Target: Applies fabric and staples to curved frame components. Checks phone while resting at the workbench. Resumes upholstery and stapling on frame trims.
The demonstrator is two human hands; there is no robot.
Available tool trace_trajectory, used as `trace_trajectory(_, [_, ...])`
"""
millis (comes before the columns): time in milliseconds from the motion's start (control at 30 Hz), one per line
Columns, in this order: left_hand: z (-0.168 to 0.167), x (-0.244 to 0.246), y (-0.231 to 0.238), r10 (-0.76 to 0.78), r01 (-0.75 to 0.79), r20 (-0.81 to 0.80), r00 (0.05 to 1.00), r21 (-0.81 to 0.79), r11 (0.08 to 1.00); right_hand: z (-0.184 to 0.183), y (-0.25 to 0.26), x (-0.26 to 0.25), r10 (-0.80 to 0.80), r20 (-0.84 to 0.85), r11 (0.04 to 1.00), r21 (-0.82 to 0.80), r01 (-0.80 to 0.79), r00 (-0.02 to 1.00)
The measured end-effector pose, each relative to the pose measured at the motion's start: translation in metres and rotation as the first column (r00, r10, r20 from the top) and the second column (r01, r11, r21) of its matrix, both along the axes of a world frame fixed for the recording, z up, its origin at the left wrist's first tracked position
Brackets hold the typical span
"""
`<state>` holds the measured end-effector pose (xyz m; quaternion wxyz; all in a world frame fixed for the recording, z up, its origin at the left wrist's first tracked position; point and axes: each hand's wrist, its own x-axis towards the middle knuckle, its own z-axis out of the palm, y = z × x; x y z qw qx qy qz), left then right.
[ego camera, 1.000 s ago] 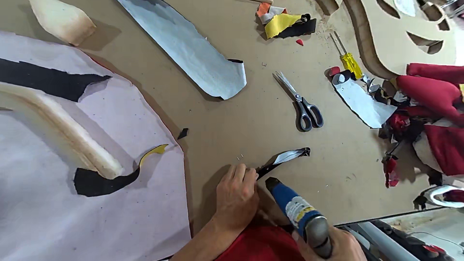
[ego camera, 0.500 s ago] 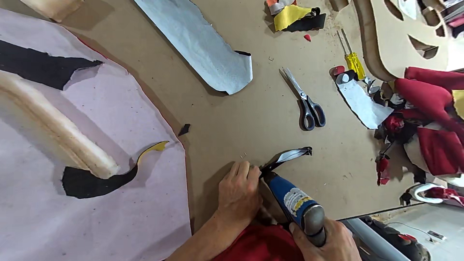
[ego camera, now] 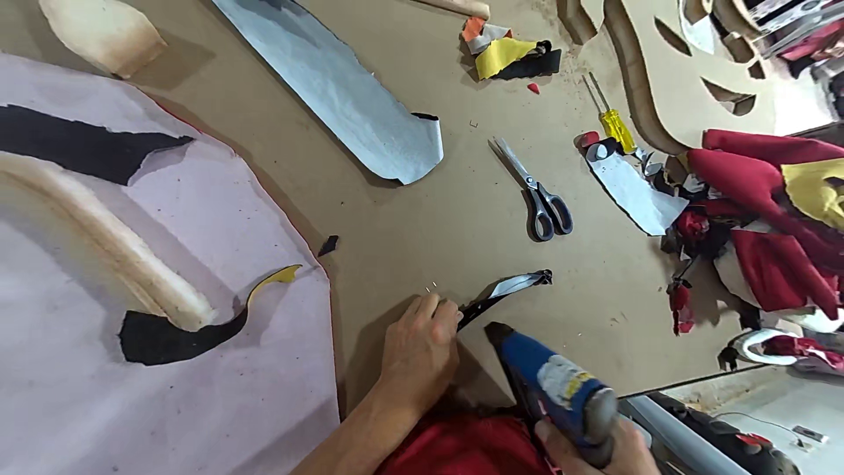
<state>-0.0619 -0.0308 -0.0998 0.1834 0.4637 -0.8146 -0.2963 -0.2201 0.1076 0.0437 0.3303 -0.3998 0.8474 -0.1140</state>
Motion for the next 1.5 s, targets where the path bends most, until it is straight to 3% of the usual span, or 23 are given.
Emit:
trace_trajectory(100, [0.020, -0.010, -0.009, -0.052, 0.045, 0.097, 0.994, 0.076, 0.996, 0.008, 0.012, -0.022, -0.072, -0.017, 0.997, -0.027, 0.071, 0.997])
trace_trajectory(200, [0.021, -0.031, -0.007, -0.132, 0.128, 0.156, 0.979, 0.036, 0.991, 0.009, 0.016, -0.030, -0.066, -0.072, 0.997, 0.027, 0.068, 0.995])
trace_trajectory(333, [-0.001, -0.045, 0.002, -0.082, 0.085, 0.024, 0.996, -0.134, 0.987, -0.001, 0.021, -0.030, -0.096, -0.044, 0.995, 0.011, 0.096, 0.994])
trace_trajectory(467, [-0.006, -0.044, 0.003, -0.039, 0.027, -0.081, 0.996, -0.152, 0.988, -0.003, 0.014, -0.030, -0.069, -0.042, 0.997, 0.042, 0.070, 0.997])
trace_trajectory(867, [-0.007, -0.048, -0.002, -0.037, 0.034, -0.024, 0.999, -0.089, 0.995, -0.005, -0.016, -0.037, 0.126, -0.008, 0.990, 0.064, -0.125, 0.992])
trace_trajectory(1233, [-0.008, -0.047, -0.003, -0.053, 0.048, -0.048, 0.997, -0.099, 0.994, -0.006, -0.033, -0.031, 0.164, 0.007, 0.979, 0.122, -0.164, 0.986])
trace_trajectory(1367, [-0.002, -0.042, -0.012, -0.064, 0.067, -0.084, 0.994, 0.039, 0.997, -0.003, -0.012, -0.048, 0.038, -0.149, 0.993, 0.113, -0.022, 0.988])
trace_trajectory(1433, [0.009, -0.030, -0.017, -0.057, 0.080, -0.124, 0.991, 0.182, 0.980, -0.010, -0.002, -0.065, -0.054, -0.283, 0.992, 0.097, 0.085, 0.957])
trace_trajectory(1500, [0.016, -0.016, -0.015, -0.068, 0.092, -0.123, 0.990, 0.203, 0.975, -0.025, 0.004, -0.086, -0.084, -0.404, 0.990, 0.073, 0.124, 0.911])
